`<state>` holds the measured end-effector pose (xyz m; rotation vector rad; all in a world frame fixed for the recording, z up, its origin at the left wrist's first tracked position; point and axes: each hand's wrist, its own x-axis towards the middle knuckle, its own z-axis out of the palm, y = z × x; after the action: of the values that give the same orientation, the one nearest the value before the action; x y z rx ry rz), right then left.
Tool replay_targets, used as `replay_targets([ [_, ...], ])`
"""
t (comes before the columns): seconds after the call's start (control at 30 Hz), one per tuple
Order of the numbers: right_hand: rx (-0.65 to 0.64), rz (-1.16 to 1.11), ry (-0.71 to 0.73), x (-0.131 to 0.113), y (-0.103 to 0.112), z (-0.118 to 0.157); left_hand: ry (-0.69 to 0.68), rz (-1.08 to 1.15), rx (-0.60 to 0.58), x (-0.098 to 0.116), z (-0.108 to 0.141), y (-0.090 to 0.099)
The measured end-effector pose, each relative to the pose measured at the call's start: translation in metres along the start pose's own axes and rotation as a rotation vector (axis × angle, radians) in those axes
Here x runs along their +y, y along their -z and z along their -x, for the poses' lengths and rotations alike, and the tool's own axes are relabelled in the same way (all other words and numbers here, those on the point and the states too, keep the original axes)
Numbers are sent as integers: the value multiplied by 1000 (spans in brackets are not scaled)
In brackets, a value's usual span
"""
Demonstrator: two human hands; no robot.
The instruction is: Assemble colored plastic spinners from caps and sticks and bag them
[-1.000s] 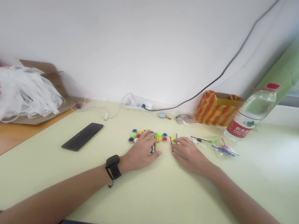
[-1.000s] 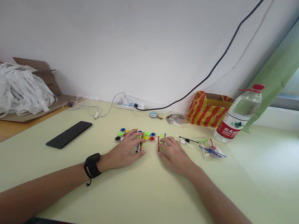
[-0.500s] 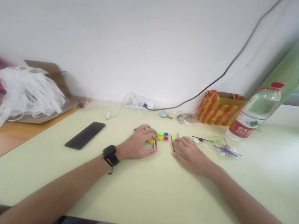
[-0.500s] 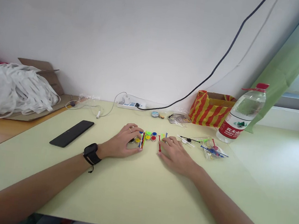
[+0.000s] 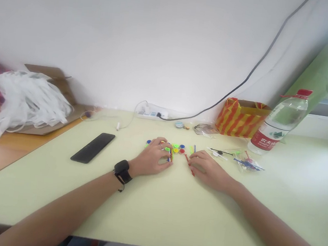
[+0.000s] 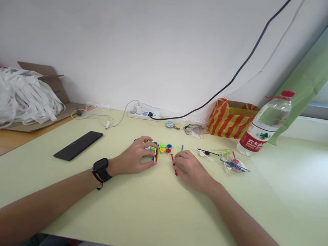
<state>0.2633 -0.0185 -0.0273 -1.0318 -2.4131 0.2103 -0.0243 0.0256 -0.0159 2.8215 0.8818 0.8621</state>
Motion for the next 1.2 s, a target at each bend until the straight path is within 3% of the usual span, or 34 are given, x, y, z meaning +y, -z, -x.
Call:
replay_targets([
  [0.43, 13, -19, -24, -10, 5, -1, -4, 10, -28, 1, 0, -1],
  [0.63, -58, -88, -180, -15, 6, 0, 9, 14, -12, 3, 1, -1],
  [1.2, -67, -248, -238, -22, 10, -1, -86, 42, -229, 22, 1, 11],
])
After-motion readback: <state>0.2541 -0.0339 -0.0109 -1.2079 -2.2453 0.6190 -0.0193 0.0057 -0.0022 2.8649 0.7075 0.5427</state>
